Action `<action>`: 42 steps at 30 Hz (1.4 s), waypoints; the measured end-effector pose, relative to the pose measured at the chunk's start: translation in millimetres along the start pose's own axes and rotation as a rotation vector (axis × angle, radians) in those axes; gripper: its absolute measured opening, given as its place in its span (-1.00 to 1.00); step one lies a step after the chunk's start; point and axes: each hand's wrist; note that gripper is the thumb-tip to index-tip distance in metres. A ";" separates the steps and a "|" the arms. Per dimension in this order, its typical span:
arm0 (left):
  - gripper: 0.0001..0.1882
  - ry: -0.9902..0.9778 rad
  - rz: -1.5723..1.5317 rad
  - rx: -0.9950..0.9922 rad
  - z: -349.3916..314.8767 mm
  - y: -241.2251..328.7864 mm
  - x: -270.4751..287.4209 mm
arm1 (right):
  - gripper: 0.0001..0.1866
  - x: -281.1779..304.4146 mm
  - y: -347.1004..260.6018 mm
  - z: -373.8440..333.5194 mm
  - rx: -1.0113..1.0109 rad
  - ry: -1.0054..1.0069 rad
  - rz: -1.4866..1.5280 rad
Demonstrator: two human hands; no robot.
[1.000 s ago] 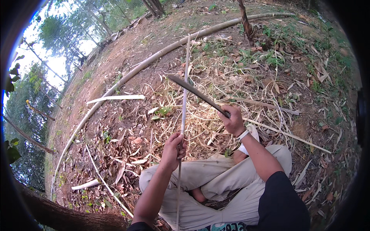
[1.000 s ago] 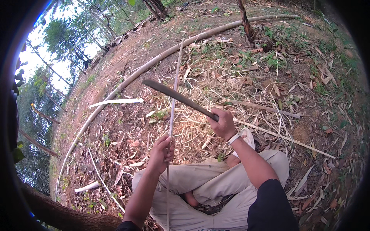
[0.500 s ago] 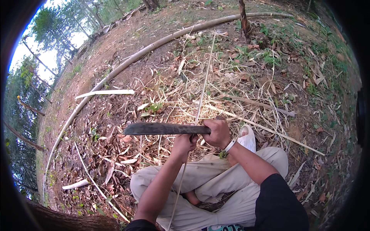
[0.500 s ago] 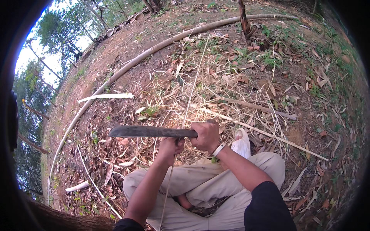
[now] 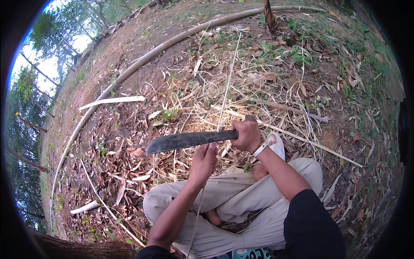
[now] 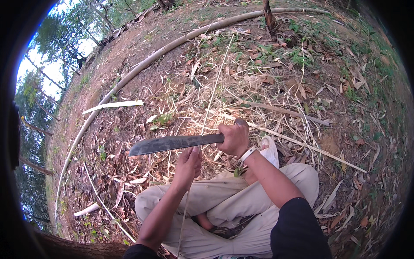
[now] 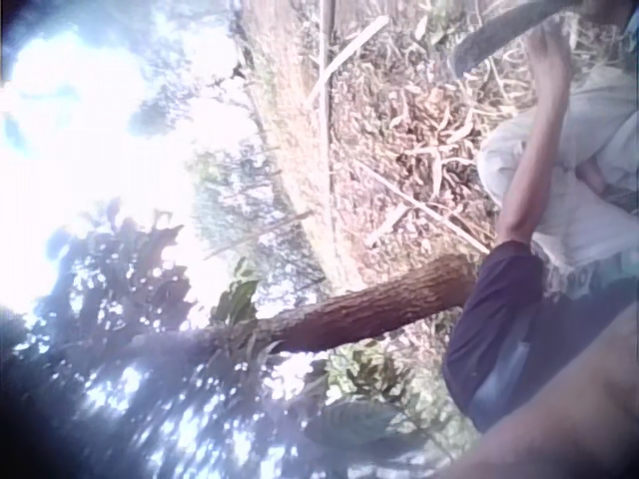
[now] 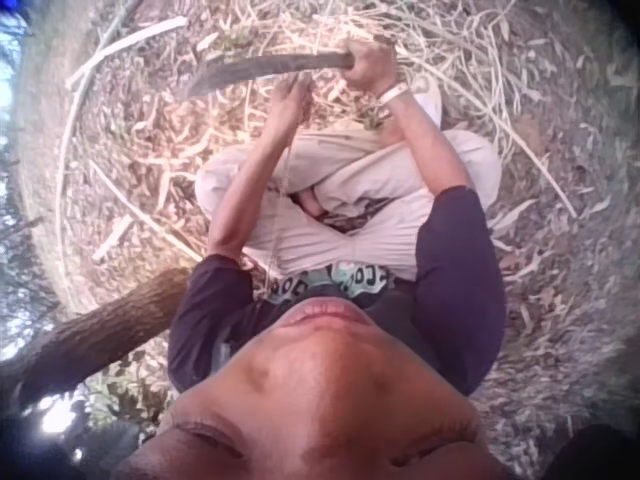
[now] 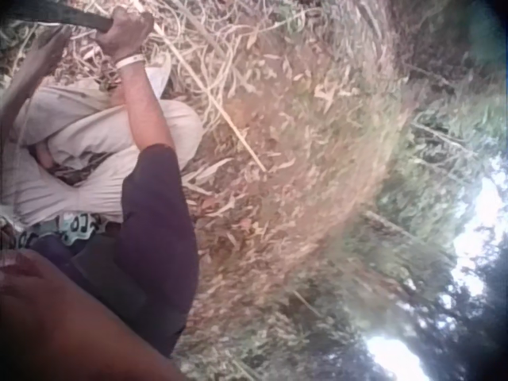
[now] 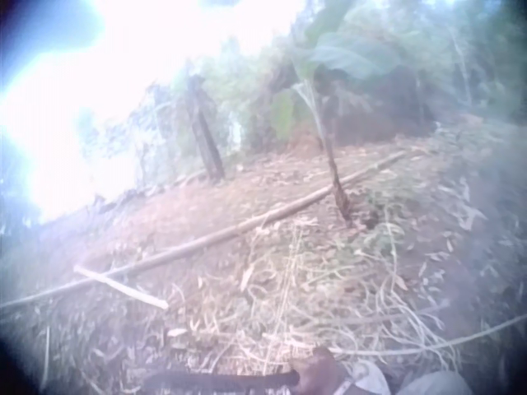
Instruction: The person sits cross-legged on the ground in a wooded area and uses a large machete to shave and smooth a long, thin bamboo stick. They hold the stick with one hand and repeatedly scrape the blade along its length to remove the outer layer, occasionally rotating the stick to work on different sides.
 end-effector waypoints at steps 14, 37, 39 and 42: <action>-0.64 0.187 -0.034 0.136 -151.2 14.4 19.6 | -0.77 -10.2 46.4 2.6 -0.068 0.007 -0.212; -0.71 0.000 -0.058 -0.075 10.5 48.5 4.5 | -0.34 43.1 -16.5 11.8 -0.090 0.073 0.138; -0.74 -0.018 -0.080 -0.107 21.5 45.1 -1.8 | -0.39 38.2 -17.6 9.8 -0.009 0.161 0.013; -0.79 -0.047 -0.210 -0.036 19.6 37.3 5.5 | -0.36 31.0 -23.4 8.9 0.124 0.236 -0.017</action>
Point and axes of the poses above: each hand's wrist, its own z-axis towards the middle knuckle, its own x-axis out of the back of the hand, y = z × x, and after that the axes turned 15 degrees about -z, right-handed
